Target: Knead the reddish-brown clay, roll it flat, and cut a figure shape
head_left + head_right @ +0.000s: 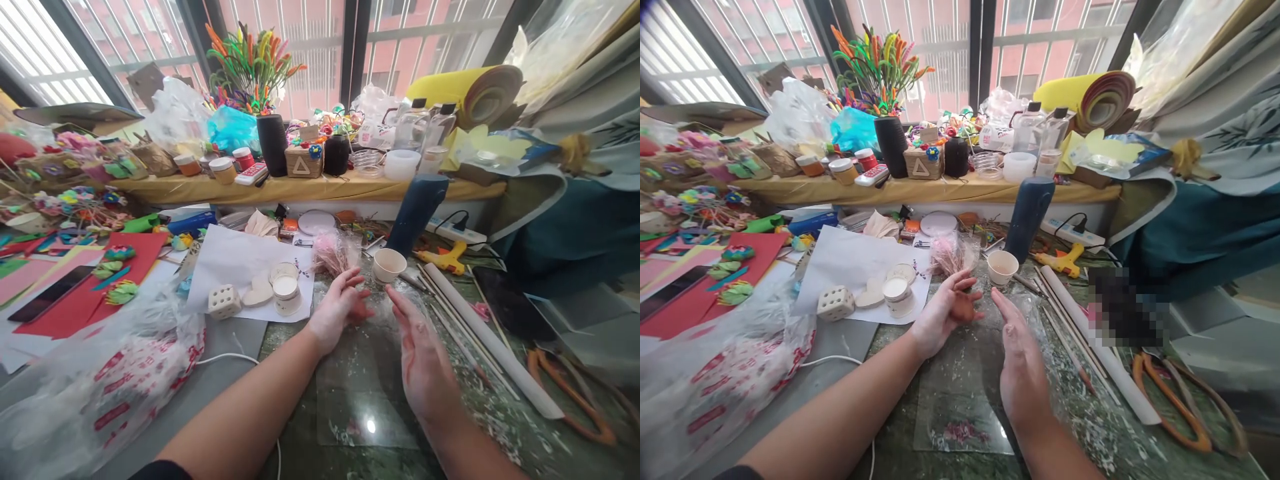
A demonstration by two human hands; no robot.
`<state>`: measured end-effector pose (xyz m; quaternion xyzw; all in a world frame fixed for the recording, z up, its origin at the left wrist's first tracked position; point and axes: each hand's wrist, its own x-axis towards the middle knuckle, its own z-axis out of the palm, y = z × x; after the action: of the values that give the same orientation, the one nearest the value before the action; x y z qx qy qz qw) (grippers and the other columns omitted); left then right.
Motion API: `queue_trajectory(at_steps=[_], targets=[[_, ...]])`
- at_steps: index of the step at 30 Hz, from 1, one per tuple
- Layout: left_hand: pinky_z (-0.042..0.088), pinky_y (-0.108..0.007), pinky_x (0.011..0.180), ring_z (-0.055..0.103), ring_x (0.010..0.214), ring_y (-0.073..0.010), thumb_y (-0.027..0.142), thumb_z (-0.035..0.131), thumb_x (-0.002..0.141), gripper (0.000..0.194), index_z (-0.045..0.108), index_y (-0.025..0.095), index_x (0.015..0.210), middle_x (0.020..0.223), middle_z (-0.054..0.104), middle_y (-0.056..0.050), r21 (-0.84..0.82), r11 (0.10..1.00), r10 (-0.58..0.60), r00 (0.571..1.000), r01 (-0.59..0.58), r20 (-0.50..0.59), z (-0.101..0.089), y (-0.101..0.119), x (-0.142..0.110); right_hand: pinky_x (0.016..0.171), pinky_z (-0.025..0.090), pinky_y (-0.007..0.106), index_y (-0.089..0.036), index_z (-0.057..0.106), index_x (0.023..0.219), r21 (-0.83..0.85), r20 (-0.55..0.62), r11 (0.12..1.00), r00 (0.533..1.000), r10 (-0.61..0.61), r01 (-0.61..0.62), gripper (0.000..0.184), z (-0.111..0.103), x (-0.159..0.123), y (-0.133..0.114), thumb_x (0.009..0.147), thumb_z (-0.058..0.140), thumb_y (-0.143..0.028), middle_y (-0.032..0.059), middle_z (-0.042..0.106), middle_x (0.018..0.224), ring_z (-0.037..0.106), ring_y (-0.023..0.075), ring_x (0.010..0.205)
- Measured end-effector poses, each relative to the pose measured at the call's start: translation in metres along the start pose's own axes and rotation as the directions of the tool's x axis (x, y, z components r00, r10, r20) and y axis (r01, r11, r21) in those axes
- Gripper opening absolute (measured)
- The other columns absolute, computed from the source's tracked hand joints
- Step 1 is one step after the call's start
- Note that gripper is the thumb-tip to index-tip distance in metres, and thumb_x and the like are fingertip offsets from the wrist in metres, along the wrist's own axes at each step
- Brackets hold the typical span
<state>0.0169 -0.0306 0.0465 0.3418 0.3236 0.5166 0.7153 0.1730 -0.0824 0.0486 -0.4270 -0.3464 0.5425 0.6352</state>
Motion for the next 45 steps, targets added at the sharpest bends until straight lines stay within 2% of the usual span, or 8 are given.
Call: queue_trajectory(at_steps=[6, 11, 17, 27, 31, 34, 37, 45], targets=[[0.038, -0.02, 0.04, 0.051, 0.045, -0.0105, 0.059, 0.076, 0.076, 0.044, 0.06, 0.019, 0.083, 0.057, 0.056, 0.003, 0.273, 0.962, 0.05, 0.997, -0.03, -0.065, 0.018, -0.001, -0.015, 0.105, 0.048, 0.043, -0.022, 0.073, 0.103, 0.202, -0.01, 0.959, 0.979, 0.204, -0.198, 0.026, 0.008, 0.0, 0.006, 0.089, 0.066, -0.044, 0.0071, 0.074, 0.115, 0.064, 0.0254, 0.116], [0.052, -0.033, 0.066, 0.064, 0.067, -0.0201, 0.053, 0.079, 0.077, 0.045, 0.065, 0.022, 0.106, 0.072, 0.066, -0.002, 0.707, 0.63, 0.247, 0.946, -0.323, 0.212, 0.019, 0.003, -0.026, 0.09, 0.058, 0.046, -0.017, 0.072, 0.102, 0.354, 0.417, 0.661, 0.744, 0.522, -0.662, 0.036, 0.018, -0.009, -0.003, 0.093, 0.059, -0.049, 0.0106, 0.076, 0.099, 0.07, 0.0298, 0.105], [0.026, -0.057, 0.118, 0.047, 0.136, -0.0398, 0.051, 0.075, 0.081, 0.073, 0.05, 0.024, 0.144, 0.147, 0.054, -0.016, 0.626, 0.245, 0.116, 0.663, -0.74, 0.739, 0.019, 0.013, -0.026, 0.087, 0.06, 0.033, -0.021, 0.073, 0.096, 0.525, 0.168, 0.674, 0.84, 0.516, -0.519, 0.028, 0.007, -0.002, -0.004, 0.088, 0.066, -0.046, 0.0055, 0.077, 0.102, 0.071, 0.0227, 0.1], [0.049, -0.044, 0.099, 0.064, 0.111, -0.0256, 0.048, 0.057, 0.096, 0.031, 0.064, 0.021, 0.11, 0.117, 0.068, -0.01, 0.284, 0.92, 0.298, 0.952, -0.269, -0.063, -0.004, -0.002, 0.0, 0.038, 0.033, 0.024, -0.019, 0.061, 0.054, 0.272, -0.16, 0.961, 0.982, 0.1, -0.054, 0.045, -0.032, 0.023, -0.029, 0.083, 0.071, -0.051, 0.0004, 0.056, 0.051, 0.051, 0.0129, 0.044], [0.052, -0.043, 0.095, 0.067, 0.106, -0.0259, 0.054, 0.064, 0.09, 0.039, 0.065, 0.018, 0.103, 0.113, 0.07, -0.011, -0.101, 0.981, 0.143, 0.973, -0.163, -0.18, -0.005, -0.003, 0.008, 0.058, 0.05, 0.03, -0.019, 0.072, 0.079, -0.029, -0.612, 0.963, 0.757, -0.229, 0.268, 0.035, -0.035, 0.033, -0.022, 0.093, 0.057, -0.048, 0.0036, 0.069, 0.072, 0.064, 0.0177, 0.066], [0.056, -0.043, 0.09, 0.068, 0.107, -0.0283, 0.061, 0.064, 0.088, 0.047, 0.065, 0.018, 0.107, 0.117, 0.07, -0.013, -0.22, 0.973, 0.035, 0.99, -0.064, -0.134, -0.002, 0.001, 0.006, 0.094, 0.05, 0.045, -0.025, 0.072, 0.108, -0.216, -0.275, 0.884, 0.843, -0.463, 0.415, 0.032, -0.02, 0.022, -0.013, 0.092, 0.058, -0.048, 0.006, 0.072, 0.112, 0.066, 0.0251, 0.105], [0.058, -0.031, 0.067, 0.072, 0.082, -0.0214, 0.063, 0.067, 0.084, 0.048, 0.067, 0.018, 0.1, 0.099, 0.073, -0.009, -0.2, 0.98, -0.037, 0.986, 0.003, -0.166, -0.001, 0.006, 0.004, 0.113, 0.033, 0.055, -0.027, 0.074, 0.113, -0.454, 0.182, 0.799, 0.919, -0.35, 0.394, 0.033, -0.009, 0.008, -0.003, 0.091, 0.063, -0.049, 0.0085, 0.065, 0.133, 0.053, 0.0321, 0.13], [0.028, -0.019, 0.037, 0.037, 0.037, -0.0064, 0.063, 0.072, 0.077, 0.051, 0.052, 0.02, 0.06, 0.047, 0.045, 0.006, 0.375, 0.906, 0.308, 0.913, -0.196, -0.267, 0.001, 0.018, 0.004, 0.098, 0.05, 0.047, -0.019, 0.074, 0.101, 0.193, 0.112, 0.932, 0.95, 0.291, -0.308, 0.033, 0.001, 0.006, 0.005, 0.092, 0.063, -0.049, 0.0104, 0.074, 0.109, 0.068, 0.0265, 0.101]])
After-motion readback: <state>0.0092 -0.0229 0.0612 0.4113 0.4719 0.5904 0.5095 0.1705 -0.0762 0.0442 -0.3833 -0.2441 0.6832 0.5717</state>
